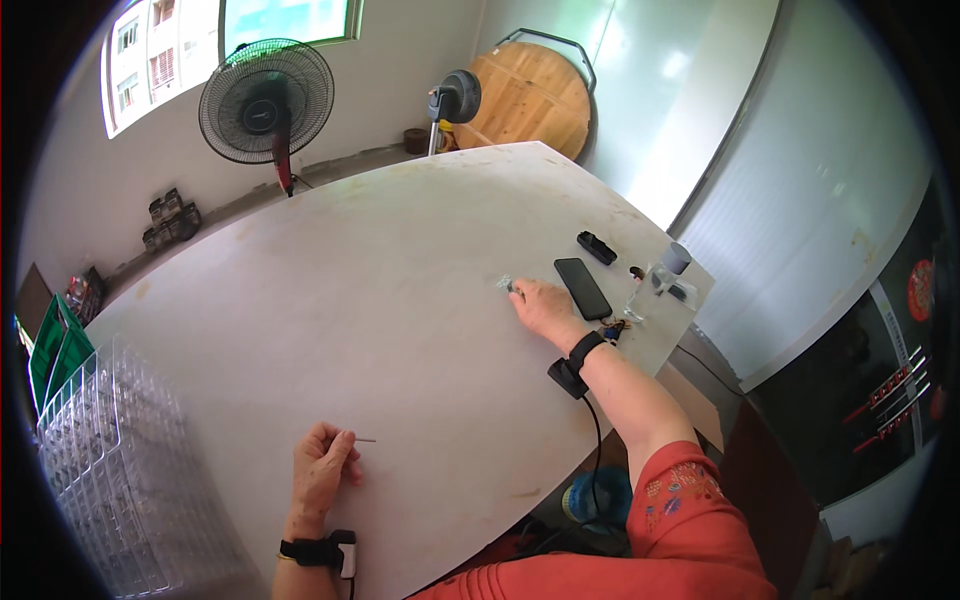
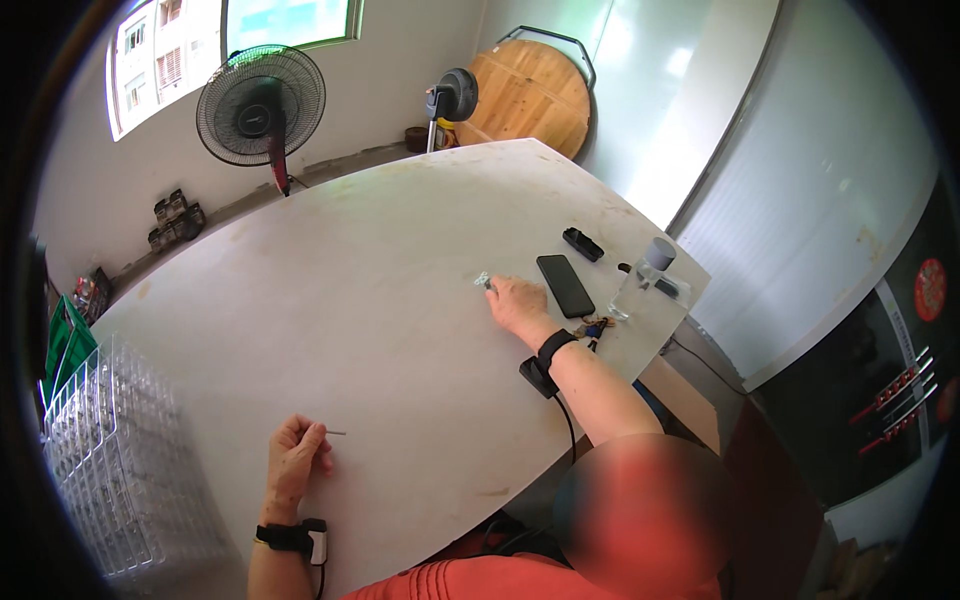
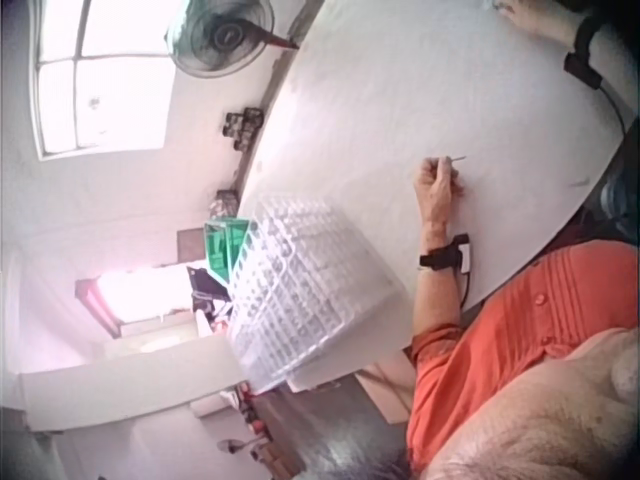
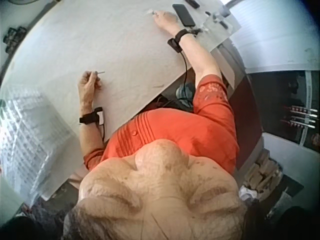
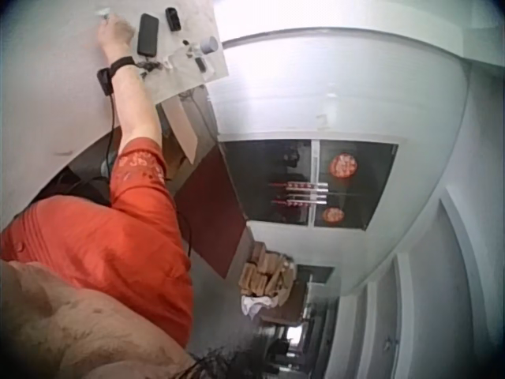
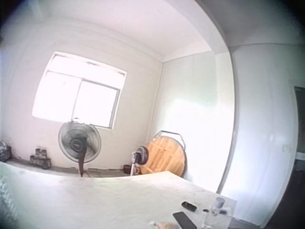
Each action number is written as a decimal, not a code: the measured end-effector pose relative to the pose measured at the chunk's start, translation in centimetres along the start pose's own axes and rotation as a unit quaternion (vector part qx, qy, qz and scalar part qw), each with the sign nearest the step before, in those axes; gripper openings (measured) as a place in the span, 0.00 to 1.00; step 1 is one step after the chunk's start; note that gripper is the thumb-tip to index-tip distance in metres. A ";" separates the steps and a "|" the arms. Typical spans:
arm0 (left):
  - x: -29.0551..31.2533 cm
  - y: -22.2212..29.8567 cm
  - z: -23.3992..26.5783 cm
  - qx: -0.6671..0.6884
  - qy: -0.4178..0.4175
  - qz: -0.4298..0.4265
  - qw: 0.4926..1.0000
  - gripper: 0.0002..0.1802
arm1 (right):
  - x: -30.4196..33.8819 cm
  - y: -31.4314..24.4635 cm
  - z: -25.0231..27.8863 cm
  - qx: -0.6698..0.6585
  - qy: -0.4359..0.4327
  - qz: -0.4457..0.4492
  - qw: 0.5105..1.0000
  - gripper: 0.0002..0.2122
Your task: Assembling small metal components and placing them into a plastic organizer tray.
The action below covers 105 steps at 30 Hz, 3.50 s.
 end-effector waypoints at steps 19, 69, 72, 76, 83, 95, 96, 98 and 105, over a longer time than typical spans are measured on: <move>0.5 0.2 -0.2 -0.030 -0.017 -0.004 0.999 0.08 | 17.1 -21.4 1.8 -0.326 -0.172 0.358 0.858 0.11; 0.7 1.0 -2.2 -0.065 -0.047 -0.036 0.996 0.09 | 10.7 33.2 4.2 -0.031 0.071 -0.307 0.948 0.10; 0.7 0.7 -2.1 -0.053 -0.049 -0.042 0.996 0.08 | 10.1 33.4 4.1 -0.040 0.077 -0.306 0.948 0.10; 0.7 0.5 -1.9 -0.055 -0.034 -0.034 0.997 0.08 | 9.8 33.9 4.0 -0.026 0.078 -0.325 0.942 0.10; 1.0 1.5 -2.4 -0.081 -0.023 -0.052 0.995 0.08 | 9.7 37.6 5.0 -0.040 0.119 -0.388 0.913 0.11; 1.7 0.0 -1.9 -0.039 0.007 0.019 0.999 0.08 | 9.0 45.9 6.2 -0.093 0.207 -0.516 0.826 0.13; 1.9 0.0 -1.9 -0.041 0.013 0.029 0.999 0.08 | 8.0 45.5 6.5 -0.092 0.208 -0.490 0.842 0.13; 2.0 0.0 -1.9 -0.038 0.024 0.036 0.998 0.08 | 6.4 45.1 6.9 -0.091 0.209 -0.464 0.856 0.13; 1.7 -0.7 -1.2 -0.079 0.013 0.038 0.996 0.08 | 1.7 45.5 6.5 -0.048 0.164 -0.477 0.862 0.13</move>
Point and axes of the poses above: each hand's wrist, its own x-axis away from the middle knuckle, its own z-axis out of the back of the hand, y = z × x, the point moved 10 cm from there along -x, towards the middle knuckle, and after that the axes turned 8 degrees about -z, right-handed, at the moved point
